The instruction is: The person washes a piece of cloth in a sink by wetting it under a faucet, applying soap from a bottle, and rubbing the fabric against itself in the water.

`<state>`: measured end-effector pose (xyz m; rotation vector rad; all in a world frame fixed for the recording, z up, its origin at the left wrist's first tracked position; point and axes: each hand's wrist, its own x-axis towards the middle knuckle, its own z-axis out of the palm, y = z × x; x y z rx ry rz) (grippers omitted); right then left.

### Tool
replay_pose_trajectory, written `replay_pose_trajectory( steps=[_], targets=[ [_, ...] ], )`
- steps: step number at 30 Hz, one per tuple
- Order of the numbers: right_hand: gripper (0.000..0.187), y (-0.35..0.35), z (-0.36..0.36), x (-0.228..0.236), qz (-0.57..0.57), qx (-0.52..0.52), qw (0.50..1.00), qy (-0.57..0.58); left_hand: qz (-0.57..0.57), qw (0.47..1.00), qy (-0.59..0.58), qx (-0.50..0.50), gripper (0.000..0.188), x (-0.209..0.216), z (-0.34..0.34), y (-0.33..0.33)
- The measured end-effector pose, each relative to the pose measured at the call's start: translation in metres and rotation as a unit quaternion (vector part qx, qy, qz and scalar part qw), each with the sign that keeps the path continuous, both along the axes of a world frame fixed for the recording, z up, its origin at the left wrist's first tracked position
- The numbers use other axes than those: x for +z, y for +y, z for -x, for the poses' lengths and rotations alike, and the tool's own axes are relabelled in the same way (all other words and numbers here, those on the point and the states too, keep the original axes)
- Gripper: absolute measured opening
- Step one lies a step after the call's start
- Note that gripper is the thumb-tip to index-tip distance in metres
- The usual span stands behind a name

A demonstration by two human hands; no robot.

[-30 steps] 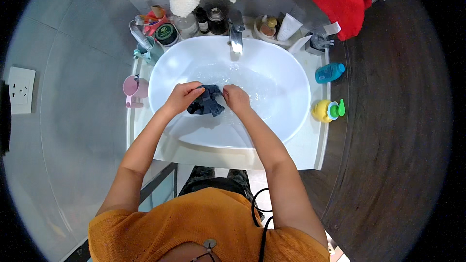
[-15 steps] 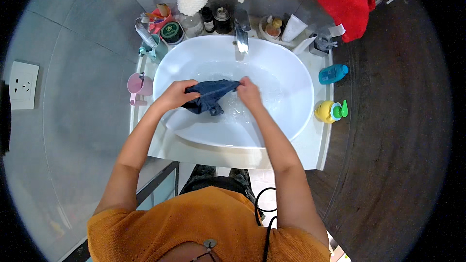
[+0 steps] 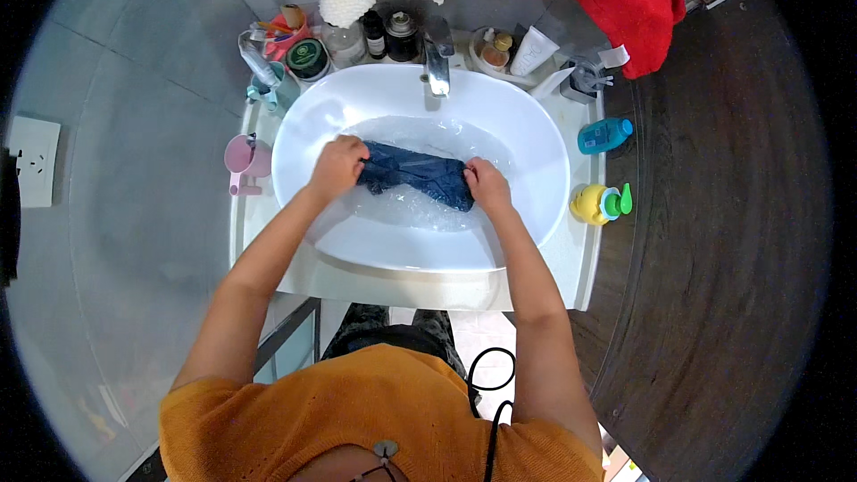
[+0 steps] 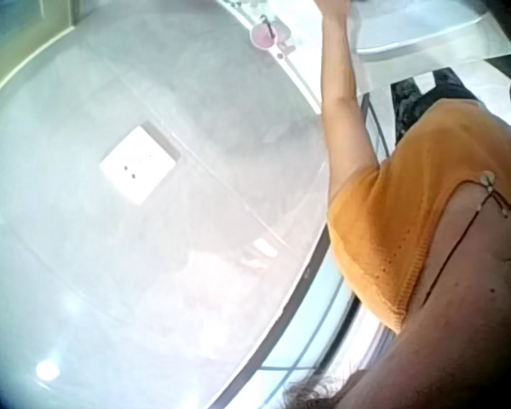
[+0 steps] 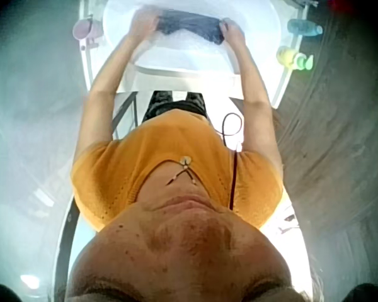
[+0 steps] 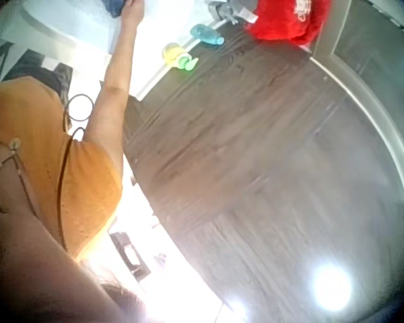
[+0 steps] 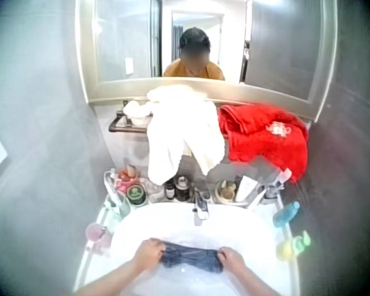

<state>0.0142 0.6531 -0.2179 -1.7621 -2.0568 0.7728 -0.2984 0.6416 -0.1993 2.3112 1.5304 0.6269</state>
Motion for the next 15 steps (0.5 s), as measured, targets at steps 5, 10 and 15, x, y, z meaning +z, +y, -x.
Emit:
replay_pose_trajectory(
  steps=[5, 10, 15],
  targets=[
    [0.023, -0.016, 0.012, -0.025, 0.059, -0.091, 0.991, -0.082, 0.010, 0.999, 0.012, 0.027, 0.017, -0.033, -0.032, -0.010],
    [0.028, -0.021, 0.016, -0.020, 0.126, -0.072, 0.986, -0.086, 0.095, 0.980, 0.168, 0.041, 0.017, -0.049, -0.030, -0.011],
    [0.018, 0.010, -0.018, -0.016, 0.108, -0.108, 0.961, 0.231, 0.214, 0.936, 0.278, -0.024, 0.027, -0.020, 0.015, 0.003]
  ],
)
